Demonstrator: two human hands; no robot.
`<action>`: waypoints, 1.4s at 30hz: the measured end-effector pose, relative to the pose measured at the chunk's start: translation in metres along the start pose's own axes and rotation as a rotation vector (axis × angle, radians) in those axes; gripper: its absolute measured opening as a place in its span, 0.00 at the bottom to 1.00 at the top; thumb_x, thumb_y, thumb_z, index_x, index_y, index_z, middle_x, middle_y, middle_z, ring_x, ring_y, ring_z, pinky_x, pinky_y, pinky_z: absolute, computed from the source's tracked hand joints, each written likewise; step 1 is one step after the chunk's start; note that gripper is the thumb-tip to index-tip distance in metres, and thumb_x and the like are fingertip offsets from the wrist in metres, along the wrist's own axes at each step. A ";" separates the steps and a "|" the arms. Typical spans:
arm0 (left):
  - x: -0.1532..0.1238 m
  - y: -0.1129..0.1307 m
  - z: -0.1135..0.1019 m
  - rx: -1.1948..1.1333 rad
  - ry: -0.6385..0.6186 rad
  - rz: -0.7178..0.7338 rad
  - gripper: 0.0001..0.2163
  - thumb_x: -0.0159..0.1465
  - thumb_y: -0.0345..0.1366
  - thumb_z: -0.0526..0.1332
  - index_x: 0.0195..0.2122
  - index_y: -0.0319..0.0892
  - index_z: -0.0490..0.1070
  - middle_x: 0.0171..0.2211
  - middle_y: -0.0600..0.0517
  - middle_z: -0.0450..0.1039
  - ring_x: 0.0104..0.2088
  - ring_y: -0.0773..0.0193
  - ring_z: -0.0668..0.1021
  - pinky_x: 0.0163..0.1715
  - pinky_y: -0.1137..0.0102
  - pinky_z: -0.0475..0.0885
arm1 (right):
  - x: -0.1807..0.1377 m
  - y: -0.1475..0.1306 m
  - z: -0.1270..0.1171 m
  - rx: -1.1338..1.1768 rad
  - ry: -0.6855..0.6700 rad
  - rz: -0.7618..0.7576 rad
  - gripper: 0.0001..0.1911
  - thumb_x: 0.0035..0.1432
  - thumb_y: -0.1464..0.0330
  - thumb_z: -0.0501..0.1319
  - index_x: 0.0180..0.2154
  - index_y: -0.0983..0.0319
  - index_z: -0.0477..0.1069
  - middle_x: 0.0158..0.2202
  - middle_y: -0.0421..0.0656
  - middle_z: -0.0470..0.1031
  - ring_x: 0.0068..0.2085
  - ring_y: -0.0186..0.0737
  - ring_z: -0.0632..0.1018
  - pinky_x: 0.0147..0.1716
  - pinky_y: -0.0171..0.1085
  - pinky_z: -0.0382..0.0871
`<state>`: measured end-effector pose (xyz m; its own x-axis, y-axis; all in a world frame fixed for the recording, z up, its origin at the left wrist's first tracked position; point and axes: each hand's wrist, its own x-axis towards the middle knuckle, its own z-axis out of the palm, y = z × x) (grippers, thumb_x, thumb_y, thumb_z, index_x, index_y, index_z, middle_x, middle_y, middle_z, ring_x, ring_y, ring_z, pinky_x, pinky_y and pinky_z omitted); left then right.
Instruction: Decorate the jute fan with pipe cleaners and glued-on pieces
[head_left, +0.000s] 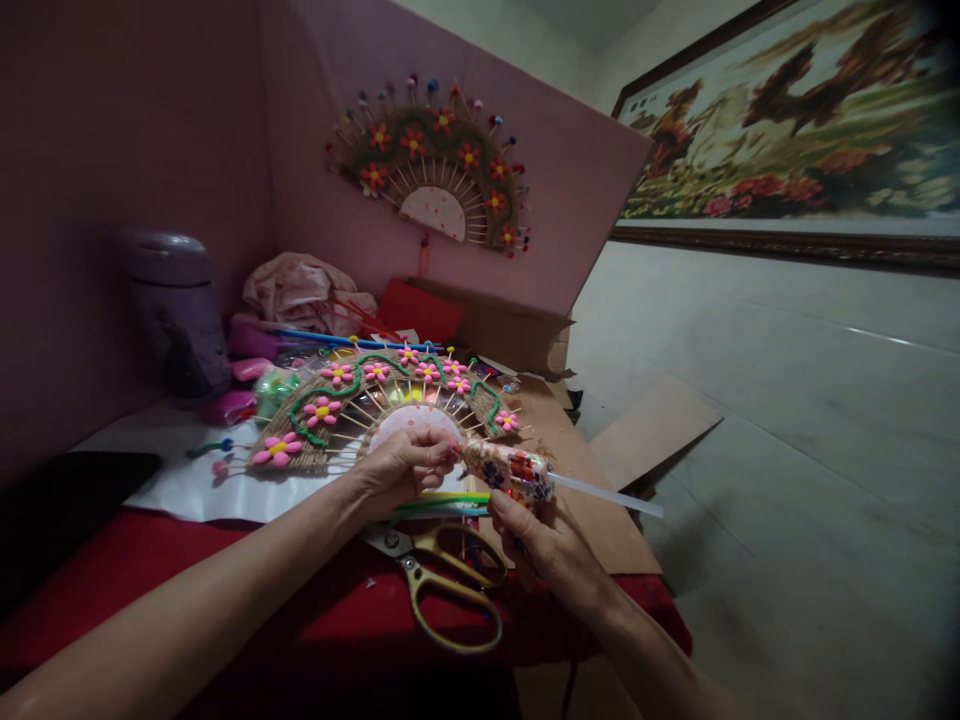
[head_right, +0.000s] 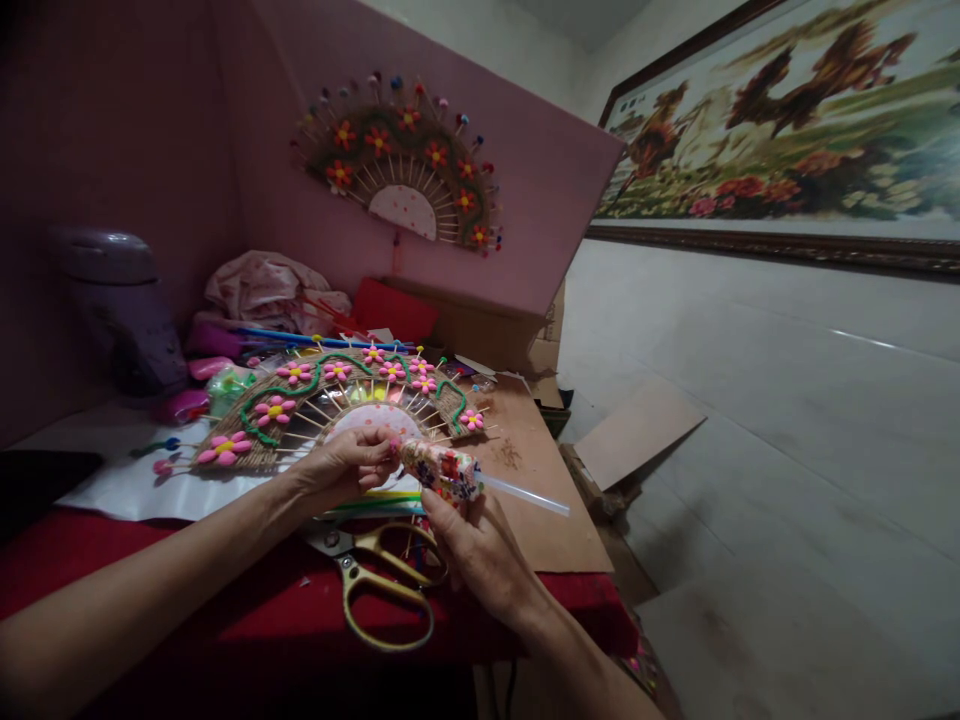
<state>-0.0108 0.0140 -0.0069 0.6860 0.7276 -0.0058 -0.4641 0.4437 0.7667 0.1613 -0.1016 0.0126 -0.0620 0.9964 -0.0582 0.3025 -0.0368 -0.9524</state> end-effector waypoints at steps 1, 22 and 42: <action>0.000 0.000 0.000 0.000 0.002 -0.001 0.09 0.46 0.30 0.71 0.25 0.32 0.73 0.21 0.50 0.68 0.18 0.76 0.65 0.15 0.81 0.54 | 0.000 0.000 0.000 -0.005 -0.001 -0.004 0.23 0.57 0.50 0.53 0.24 0.63 0.61 0.15 0.34 0.59 0.14 0.25 0.60 0.13 0.28 0.53; -0.002 0.001 0.003 0.041 0.052 -0.018 0.10 0.45 0.31 0.71 0.25 0.32 0.73 0.21 0.51 0.67 0.18 0.77 0.65 0.14 0.81 0.55 | -0.004 -0.006 0.001 0.033 0.014 -0.016 0.21 0.57 0.51 0.54 0.25 0.63 0.61 0.18 0.34 0.59 0.16 0.25 0.61 0.13 0.27 0.54; -0.002 -0.001 0.001 0.003 -0.003 -0.039 0.11 0.44 0.30 0.71 0.24 0.30 0.72 0.22 0.50 0.67 0.18 0.78 0.64 0.13 0.84 0.55 | -0.004 -0.009 0.004 0.017 -0.012 -0.062 0.23 0.58 0.51 0.52 0.21 0.62 0.60 0.13 0.33 0.57 0.14 0.25 0.60 0.16 0.29 0.56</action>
<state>-0.0107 0.0116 -0.0073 0.7051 0.7082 -0.0341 -0.4350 0.4701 0.7680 0.1550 -0.1051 0.0204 -0.0915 0.9958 -0.0027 0.2816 0.0233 -0.9592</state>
